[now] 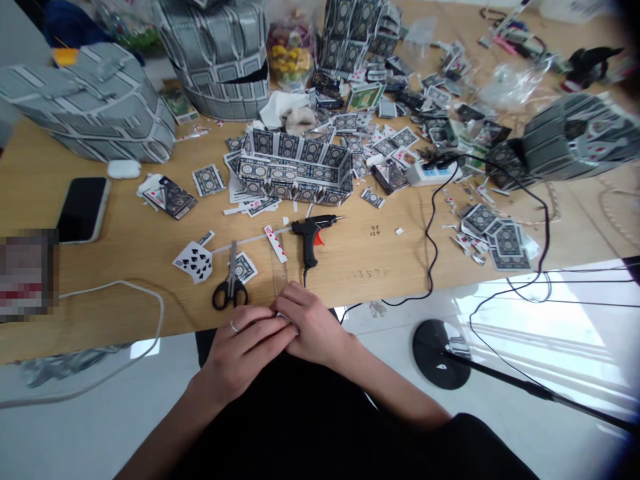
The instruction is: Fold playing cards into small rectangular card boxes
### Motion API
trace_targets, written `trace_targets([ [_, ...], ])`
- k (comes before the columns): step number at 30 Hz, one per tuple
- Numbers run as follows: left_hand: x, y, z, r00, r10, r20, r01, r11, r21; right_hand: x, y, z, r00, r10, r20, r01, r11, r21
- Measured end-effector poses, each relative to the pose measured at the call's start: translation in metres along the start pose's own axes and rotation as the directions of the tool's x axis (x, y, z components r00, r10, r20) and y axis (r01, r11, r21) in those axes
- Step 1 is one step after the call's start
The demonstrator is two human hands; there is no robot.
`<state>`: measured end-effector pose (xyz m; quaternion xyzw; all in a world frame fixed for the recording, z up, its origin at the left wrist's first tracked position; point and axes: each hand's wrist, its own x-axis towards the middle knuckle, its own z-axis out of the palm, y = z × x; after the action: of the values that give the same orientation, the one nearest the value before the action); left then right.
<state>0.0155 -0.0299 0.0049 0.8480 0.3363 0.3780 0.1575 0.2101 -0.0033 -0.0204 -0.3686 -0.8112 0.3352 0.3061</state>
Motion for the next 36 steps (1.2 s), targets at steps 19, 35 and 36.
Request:
trace_targets([
  [19, -0.002, -0.013, -0.004, 0.991, -0.122, -0.048, 0.116, 0.987, -0.110, 0.005, -0.012, 0.002, 0.978, 0.099, 0.185, -0.153, 0.940, 0.305],
  [35, -0.002, -0.017, -0.008, 0.964, -0.196, -0.178, 0.183, 0.979, -0.090, 0.009, -0.017, -0.012, 0.974, 0.187, 0.127, -0.221, 0.910, 0.351],
  [36, -0.002, -0.017, -0.008, 0.965, -0.188, -0.185, 0.175, 0.981, -0.082, 0.009, -0.018, -0.012, 0.974, 0.187, 0.129, -0.220, 0.913, 0.343],
])
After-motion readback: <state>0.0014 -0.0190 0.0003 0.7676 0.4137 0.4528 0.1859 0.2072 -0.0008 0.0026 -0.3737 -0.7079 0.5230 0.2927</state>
